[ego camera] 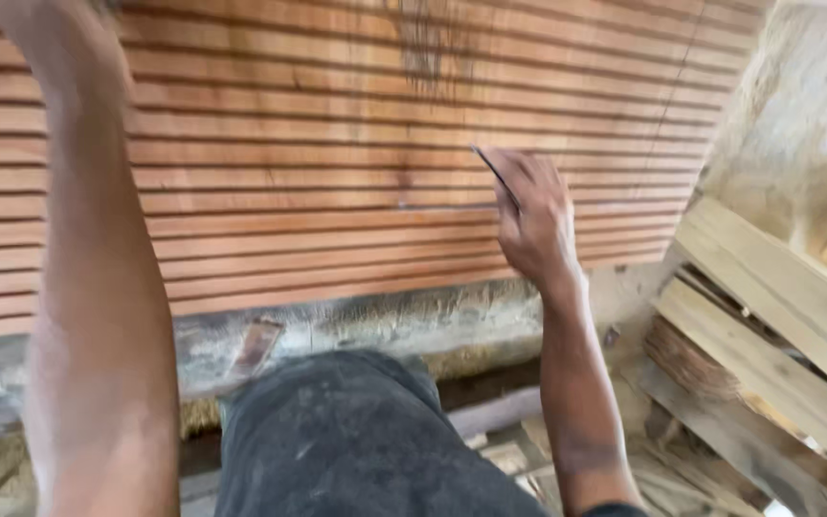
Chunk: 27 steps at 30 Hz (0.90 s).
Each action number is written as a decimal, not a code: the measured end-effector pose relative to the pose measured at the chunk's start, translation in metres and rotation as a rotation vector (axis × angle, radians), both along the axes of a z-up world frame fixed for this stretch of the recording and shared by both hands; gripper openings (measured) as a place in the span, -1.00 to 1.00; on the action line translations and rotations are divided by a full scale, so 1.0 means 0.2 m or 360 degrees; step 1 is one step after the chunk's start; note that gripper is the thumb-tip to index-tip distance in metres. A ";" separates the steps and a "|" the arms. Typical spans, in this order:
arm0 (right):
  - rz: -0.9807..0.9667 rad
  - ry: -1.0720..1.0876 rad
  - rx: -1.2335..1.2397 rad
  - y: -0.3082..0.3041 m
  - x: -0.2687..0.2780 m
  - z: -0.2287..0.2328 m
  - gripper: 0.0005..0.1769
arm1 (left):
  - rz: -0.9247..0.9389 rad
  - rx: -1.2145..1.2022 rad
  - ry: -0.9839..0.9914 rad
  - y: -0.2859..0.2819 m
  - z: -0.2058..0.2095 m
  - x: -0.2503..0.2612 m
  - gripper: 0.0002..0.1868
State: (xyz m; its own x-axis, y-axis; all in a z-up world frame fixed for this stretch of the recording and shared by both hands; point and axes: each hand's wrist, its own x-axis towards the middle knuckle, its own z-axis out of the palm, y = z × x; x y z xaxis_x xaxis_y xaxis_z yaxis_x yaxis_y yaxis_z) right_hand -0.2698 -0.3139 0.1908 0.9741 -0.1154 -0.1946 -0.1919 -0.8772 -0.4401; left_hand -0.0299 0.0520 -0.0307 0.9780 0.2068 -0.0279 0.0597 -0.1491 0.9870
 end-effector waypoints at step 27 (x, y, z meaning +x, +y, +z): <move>-0.0065 -0.0292 0.0472 0.46 -0.93 0.19 -0.71 | -0.0767 -0.1596 0.0617 -0.27 1.16 -1.37 -0.84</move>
State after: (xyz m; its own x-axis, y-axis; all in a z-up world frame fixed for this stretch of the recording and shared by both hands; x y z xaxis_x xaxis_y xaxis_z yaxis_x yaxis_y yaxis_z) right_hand -0.4556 -0.2224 0.2279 0.9917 -0.1195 -0.0479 -0.1183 -0.6994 -0.7049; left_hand -0.3034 -0.0027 0.2021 0.8395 -0.4653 -0.2804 0.5311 0.5941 0.6042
